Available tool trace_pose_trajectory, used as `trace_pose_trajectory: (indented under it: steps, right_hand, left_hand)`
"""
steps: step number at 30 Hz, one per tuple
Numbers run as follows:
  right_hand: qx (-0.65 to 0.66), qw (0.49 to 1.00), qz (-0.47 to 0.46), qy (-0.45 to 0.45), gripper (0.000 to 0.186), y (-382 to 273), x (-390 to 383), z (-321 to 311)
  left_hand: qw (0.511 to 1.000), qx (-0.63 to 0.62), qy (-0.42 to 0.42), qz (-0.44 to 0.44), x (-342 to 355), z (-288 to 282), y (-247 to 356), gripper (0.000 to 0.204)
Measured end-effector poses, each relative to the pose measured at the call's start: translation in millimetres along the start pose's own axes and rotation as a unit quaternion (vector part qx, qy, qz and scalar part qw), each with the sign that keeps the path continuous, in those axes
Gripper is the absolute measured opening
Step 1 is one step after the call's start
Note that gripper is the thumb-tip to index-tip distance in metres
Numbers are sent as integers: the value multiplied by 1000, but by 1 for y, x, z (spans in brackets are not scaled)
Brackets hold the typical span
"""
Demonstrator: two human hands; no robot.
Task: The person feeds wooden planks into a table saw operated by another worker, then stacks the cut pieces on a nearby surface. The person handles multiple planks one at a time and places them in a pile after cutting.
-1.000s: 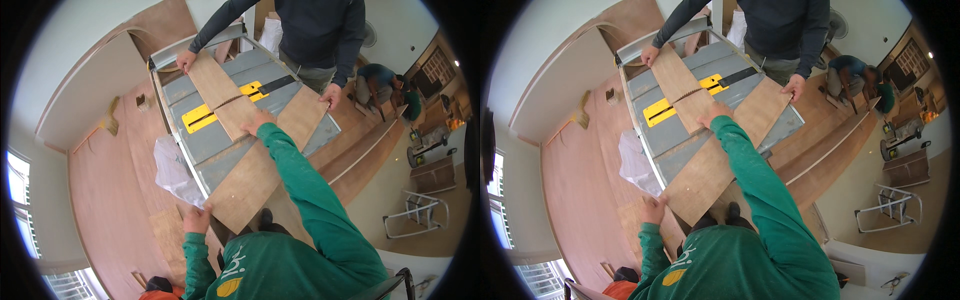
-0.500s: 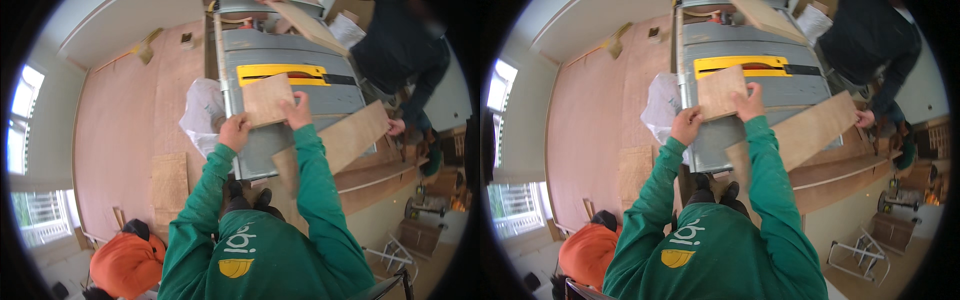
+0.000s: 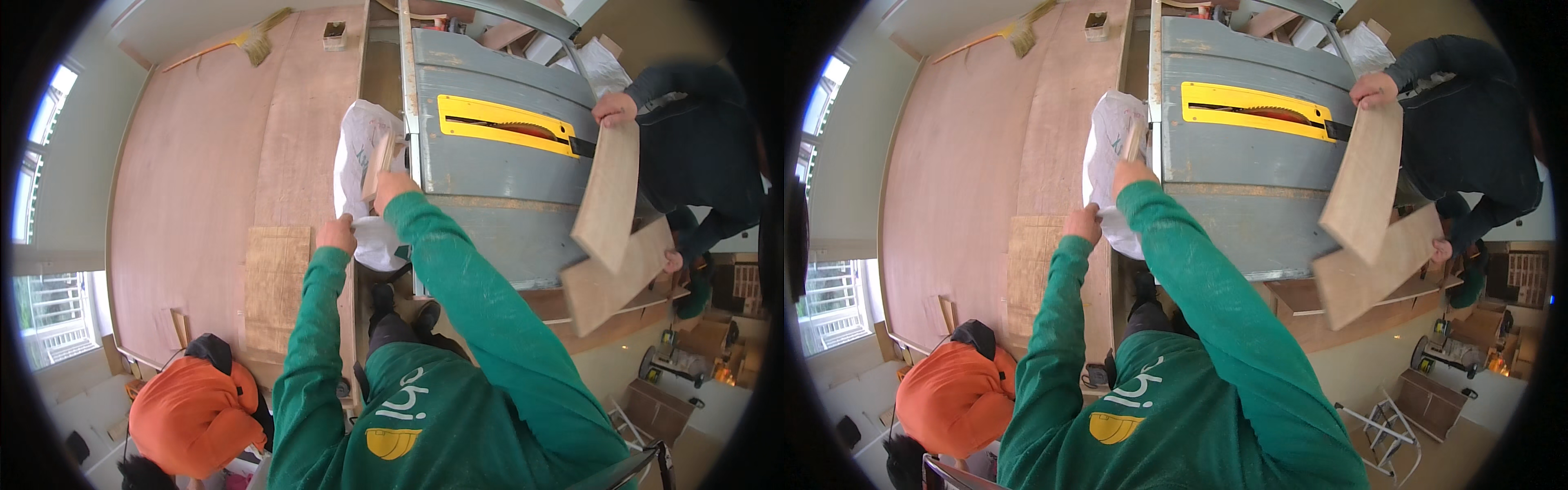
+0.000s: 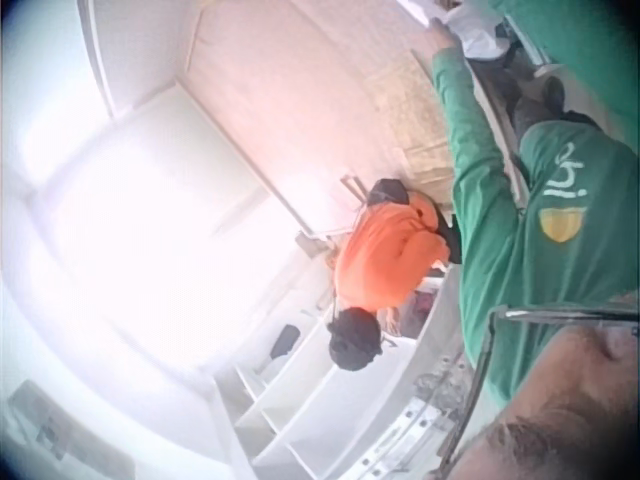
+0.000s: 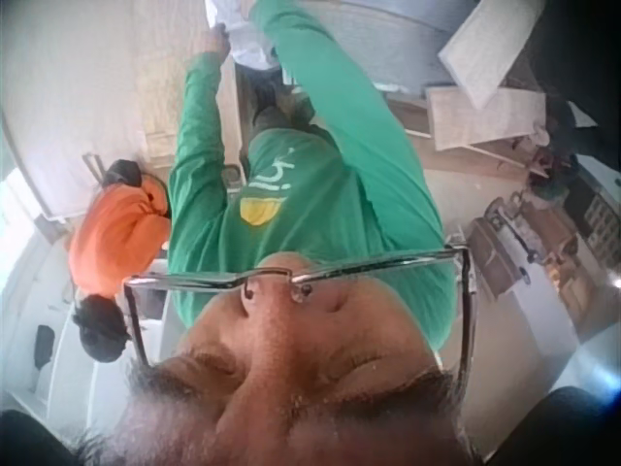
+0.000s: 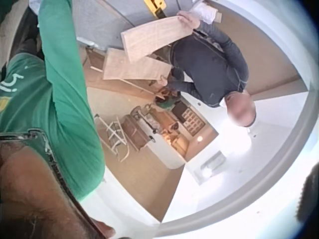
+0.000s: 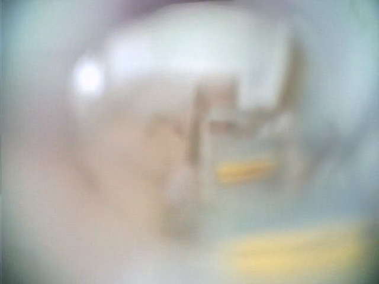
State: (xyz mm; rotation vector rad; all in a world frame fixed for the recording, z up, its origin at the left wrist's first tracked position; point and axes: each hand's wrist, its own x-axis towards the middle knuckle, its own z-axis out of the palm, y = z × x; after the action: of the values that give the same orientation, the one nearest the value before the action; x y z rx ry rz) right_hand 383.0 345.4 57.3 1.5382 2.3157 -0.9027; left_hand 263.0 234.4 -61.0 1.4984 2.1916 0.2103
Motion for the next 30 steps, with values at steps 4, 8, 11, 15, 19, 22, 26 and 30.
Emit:
trace_pose_trajectory:
  steps: [4, 8, 11, 15, 19, 22, 26, 30]
  right_hand:
    - [47, 994, -85, 53, 22, 17, -57, 28]
    - [115, 967, -208, 95, 18, 41, -133, 25]
    - [182, 929, -238, 219, 23, 70, -196, 9]
    - [209, 864, -47, 455, 15, 134, -255, 0]
    - [342, 794, 219, 453, 29, 200, -265, 21]
    - [486, 740, 231, 404, 45, 219, -244, 46]
    - [620, 666, 189, 370, 50, 215, -223, 62]
    - [555, 676, 234, 424, 46, 220, -231, 64]
  left_hand:
    - [1000, -22, 7, 20, -28, 4, -4, 14]
    - [994, -53, -7, 100, -32, 4, -9, 15]
    - [989, -35, -4, 146, -43, -3, 3, 20]
    - [986, -122, 54, 97, -67, -34, 42, 26]
    - [924, -255, 140, 248, -85, -57, 118, 25]
    - [897, -200, 138, 369, -69, -46, 191, 27]
    - [911, -57, 113, 392, -49, -32, 239, 32]
    - [915, -105, 33, 388, -65, -31, 239, 27]
